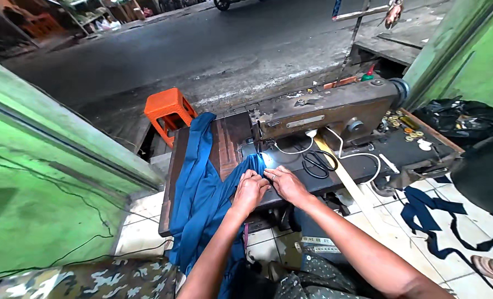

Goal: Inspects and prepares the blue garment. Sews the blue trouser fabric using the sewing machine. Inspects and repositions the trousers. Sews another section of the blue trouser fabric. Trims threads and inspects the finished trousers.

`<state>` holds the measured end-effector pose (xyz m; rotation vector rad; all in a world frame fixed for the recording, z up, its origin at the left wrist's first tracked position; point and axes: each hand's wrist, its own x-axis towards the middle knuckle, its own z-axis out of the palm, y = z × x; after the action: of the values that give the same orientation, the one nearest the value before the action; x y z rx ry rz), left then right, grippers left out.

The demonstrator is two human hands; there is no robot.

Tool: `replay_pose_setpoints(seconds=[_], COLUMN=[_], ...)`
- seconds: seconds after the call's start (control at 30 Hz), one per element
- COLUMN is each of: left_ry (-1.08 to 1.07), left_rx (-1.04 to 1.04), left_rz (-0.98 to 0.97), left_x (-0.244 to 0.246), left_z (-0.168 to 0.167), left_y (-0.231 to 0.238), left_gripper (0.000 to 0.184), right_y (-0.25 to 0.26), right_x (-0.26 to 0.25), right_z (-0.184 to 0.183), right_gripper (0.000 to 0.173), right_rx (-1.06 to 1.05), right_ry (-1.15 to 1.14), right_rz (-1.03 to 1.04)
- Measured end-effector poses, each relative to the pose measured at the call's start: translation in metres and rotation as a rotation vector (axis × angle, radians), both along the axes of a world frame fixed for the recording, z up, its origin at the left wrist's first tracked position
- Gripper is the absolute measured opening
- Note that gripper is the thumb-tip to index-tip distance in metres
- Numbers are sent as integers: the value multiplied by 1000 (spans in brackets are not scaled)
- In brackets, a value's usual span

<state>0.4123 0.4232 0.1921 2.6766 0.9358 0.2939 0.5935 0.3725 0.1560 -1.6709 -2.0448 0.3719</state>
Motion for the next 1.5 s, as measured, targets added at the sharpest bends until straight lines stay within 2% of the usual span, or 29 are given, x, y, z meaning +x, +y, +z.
replay_pose_setpoints(seconds=[0.13,0.23,0.4,0.8,1.0,1.27,1.5], left_ry=[20,178,382,129,134,179,173], left_rx=[90,75,72,173,147,144,144], left_rz=[-151,-304,-190,-131,-115,-89,-70], left_x=[-2,-1,-6,-23,-20,-16,-12], left_z=[7,17,26,-23,-24,-22,-15], left_y=[11,25,34,30,33,39,51], left_gripper=[28,33,58,59,60,66,48], right_y=[1,-1,0,-5,-3,8,21], right_x=[-2,-3,-3,-1,0,0,-4], right_z=[3,5,-2,-8,-8,2,7], right_gripper=[39,36,39,41,40,42,43], right_rx=[-13,-25,8,68,80,-42,-128], right_ry=[-59,-66,-70,-90,-101,-159,-198], right_rz=[9,-9,-23,-11,-16,7,-7])
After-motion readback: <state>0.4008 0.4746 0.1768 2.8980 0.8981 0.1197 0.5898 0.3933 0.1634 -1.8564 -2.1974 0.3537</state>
